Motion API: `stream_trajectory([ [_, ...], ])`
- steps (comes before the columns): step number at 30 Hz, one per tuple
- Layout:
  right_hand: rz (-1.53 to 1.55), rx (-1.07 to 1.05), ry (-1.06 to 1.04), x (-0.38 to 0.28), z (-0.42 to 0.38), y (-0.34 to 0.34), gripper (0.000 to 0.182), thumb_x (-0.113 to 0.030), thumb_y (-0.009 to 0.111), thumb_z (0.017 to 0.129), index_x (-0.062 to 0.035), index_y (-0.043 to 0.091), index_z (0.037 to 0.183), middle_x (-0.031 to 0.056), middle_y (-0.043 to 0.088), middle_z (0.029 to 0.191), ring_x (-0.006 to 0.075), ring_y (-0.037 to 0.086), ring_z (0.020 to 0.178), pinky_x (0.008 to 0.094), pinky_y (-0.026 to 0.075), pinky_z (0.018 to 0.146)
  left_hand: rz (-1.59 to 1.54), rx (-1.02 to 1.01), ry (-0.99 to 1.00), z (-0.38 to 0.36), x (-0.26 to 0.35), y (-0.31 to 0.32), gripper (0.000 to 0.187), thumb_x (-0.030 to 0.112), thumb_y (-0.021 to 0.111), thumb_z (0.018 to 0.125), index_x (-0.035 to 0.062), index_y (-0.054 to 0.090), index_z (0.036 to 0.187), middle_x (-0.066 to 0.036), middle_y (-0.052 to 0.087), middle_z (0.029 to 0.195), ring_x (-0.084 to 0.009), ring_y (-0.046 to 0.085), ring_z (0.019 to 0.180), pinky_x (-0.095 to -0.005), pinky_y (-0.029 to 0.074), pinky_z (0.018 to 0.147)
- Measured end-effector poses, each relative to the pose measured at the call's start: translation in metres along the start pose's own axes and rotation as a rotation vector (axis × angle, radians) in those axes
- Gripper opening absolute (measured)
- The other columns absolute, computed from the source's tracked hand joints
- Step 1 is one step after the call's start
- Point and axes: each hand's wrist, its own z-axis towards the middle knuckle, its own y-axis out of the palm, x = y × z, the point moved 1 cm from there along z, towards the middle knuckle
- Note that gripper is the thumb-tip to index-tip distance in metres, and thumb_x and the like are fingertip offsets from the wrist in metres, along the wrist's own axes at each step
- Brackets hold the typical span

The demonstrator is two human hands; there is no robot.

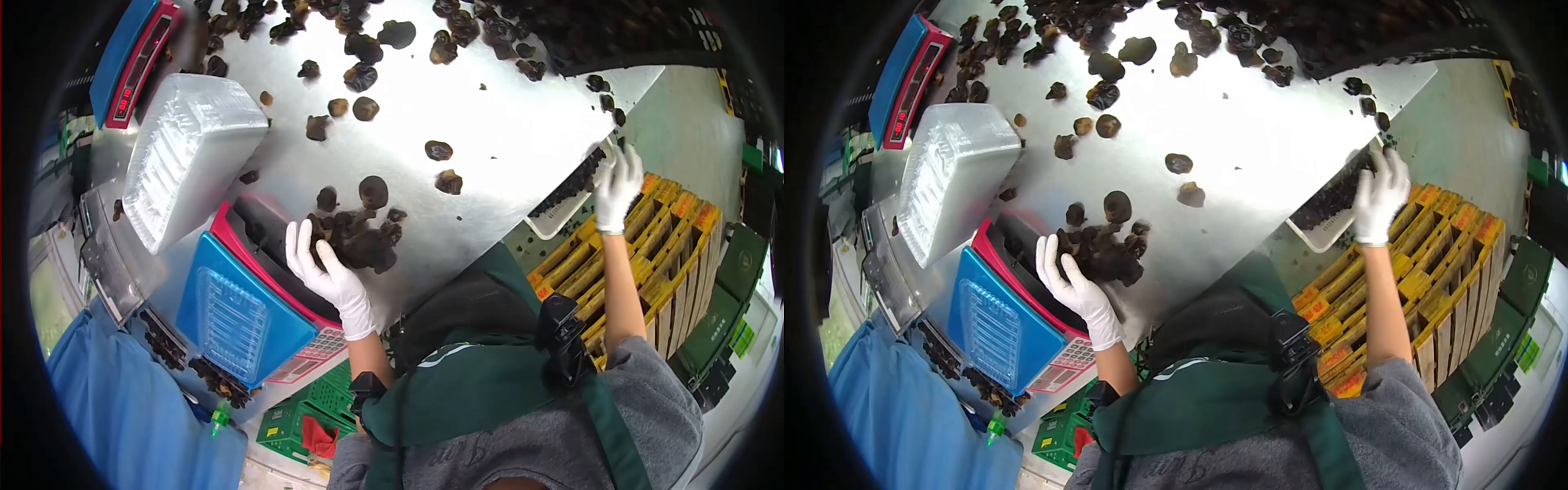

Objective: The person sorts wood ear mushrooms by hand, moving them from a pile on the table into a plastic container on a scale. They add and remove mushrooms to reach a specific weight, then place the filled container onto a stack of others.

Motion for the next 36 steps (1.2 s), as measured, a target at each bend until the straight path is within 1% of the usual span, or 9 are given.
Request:
stream_trajectory([
  [5, 0.547, -0.758, -0.160, -0.227, 0.017, -0.020, 0.035, -0.012, 0.051, 0.087, -0.0017, 0.058, 0.119, 0.0207, 0.055, 0.130, 0.0390, 0.056, 0.112, 0.0495, 0.044, 0.096, 0.210, -0.137, 0.234, 0.021, 0.034, 0.025, 0.037, 0.006, 0.062, 0.088, 0.0101, 0.065, 0.124, -0.013, 0.056, 0.135, -0.0315, 0.046, 0.130, -0.0489, 0.024, 0.115],
  [8, 0.454, -0.389, -0.469, -0.284, -0.012, 0.010, 0.053, -0.009, 0.052, 0.081, -0.0009, 0.053, 0.133, 0.0180, 0.052, 0.139, 0.0345, 0.048, 0.130, 0.0489, 0.035, 0.109, 0.144, -0.148, 0.288, 0.047, 0.043, 0.048, 0.041, 0.010, 0.063, 0.088, 0.0121, 0.062, 0.130, -0.012, 0.053, 0.139, -0.0318, 0.043, 0.134, -0.0521, 0.019, 0.117],
  [17, -0.244, -0.316, 0.293, -0.069, 0.027, 0.041, 0.051, -0.018, 0.048, 0.094, -0.0124, 0.045, 0.144, 0.0186, 0.045, 0.148, 0.0392, 0.030, 0.143, 0.0658, 0.006, 0.115, 0.181, -0.308, 0.437, 0.131, 0.029, 0.108, 0.053, 0.034, 0.065, 0.091, 0.0181, 0.054, 0.140, -0.016, 0.041, 0.149, -0.0345, 0.035, 0.140, -0.0601, 0.013, 0.117],
  [19, -0.611, -0.076, 0.477, -0.018, 0.029, 0.028, 0.055, -0.008, 0.056, 0.087, -0.0164, 0.050, 0.141, 0.0141, 0.046, 0.145, 0.0337, 0.038, 0.133, 0.0542, 0.027, 0.107, 0.205, -0.433, 0.468, 0.121, 0.037, 0.109, 0.051, 0.034, 0.067, 0.089, 0.0219, 0.057, 0.137, -0.015, 0.040, 0.150, -0.0332, 0.034, 0.141, -0.0632, 0.011, 0.116],
  [24, 0.580, 0.028, -0.056, -0.123, 0.098, 0.012, 0.033, -0.010, 0.066, 0.084, -0.0046, 0.064, 0.117, 0.0191, 0.061, 0.123, 0.0354, 0.058, 0.111, 0.0433, 0.044, 0.098, 0.194, -0.569, 0.475, 0.068, 0.050, 0.094, 0.038, 0.022, 0.073, 0.079, 0.0205, 0.068, 0.117, -0.008, 0.049, 0.141, -0.0345, 0.040, 0.132, -0.0635, 0.020, 0.114],
  [26, 0.584, -0.028, -0.326, -0.192, 0.144, 0.026, 0.028, -0.014, 0.068, 0.082, -0.0062, 0.066, 0.109, 0.0173, 0.062, 0.123, 0.0383, 0.056, 0.114, 0.0460, 0.045, 0.098, 0.219, -0.605, 0.468, 0.052, 0.062, 0.079, 0.031, 0.020, 0.073, 0.078, 0.0198, 0.070, 0.109, -0.007, 0.050, 0.140, -0.0336, 0.042, 0.131, -0.0626, 0.021, 0.113],
  [29, 0.346, 0.091, -0.142, -0.247, 0.194, 0.099, 0.047, -0.036, 0.064, 0.085, -0.0109, 0.062, 0.124, 0.0171, 0.046, 0.142, 0.0420, 0.033, 0.134, 0.0594, 0.025, 0.107, 0.157, -0.629, 0.354, 0.044, 0.068, 0.060, 0.024, 0.014, 0.073, 0.077, 0.0166, 0.073, 0.101, -0.007, 0.054, 0.137, -0.0317, 0.045, 0.128, -0.0555, 0.027, 0.113],
  [31, 0.479, -0.228, -0.215, -0.284, 0.210, 0.108, 0.051, -0.044, 0.061, 0.087, -0.0167, 0.058, 0.129, 0.0166, 0.044, 0.142, 0.0405, 0.037, 0.131, 0.0596, 0.025, 0.111, 0.005, -0.517, 0.252, 0.058, 0.063, 0.057, 0.024, 0.007, 0.071, 0.078, 0.0127, 0.074, 0.101, -0.011, 0.054, 0.136, -0.0303, 0.048, 0.127, -0.0461, 0.034, 0.111],
  [36, 0.482, -0.457, -0.668, -0.319, 0.147, 0.091, 0.040, -0.039, 0.057, 0.089, -0.0185, 0.063, 0.123, 0.0116, 0.050, 0.138, 0.0380, 0.045, 0.127, 0.0599, 0.028, 0.110, -0.121, -0.295, 0.106, 0.110, 0.024, 0.075, 0.057, 0.005, 0.063, 0.085, 0.0033, 0.049, 0.140, -0.020, 0.039, 0.149, -0.0370, 0.037, 0.137, -0.0439, 0.027, 0.116],
])
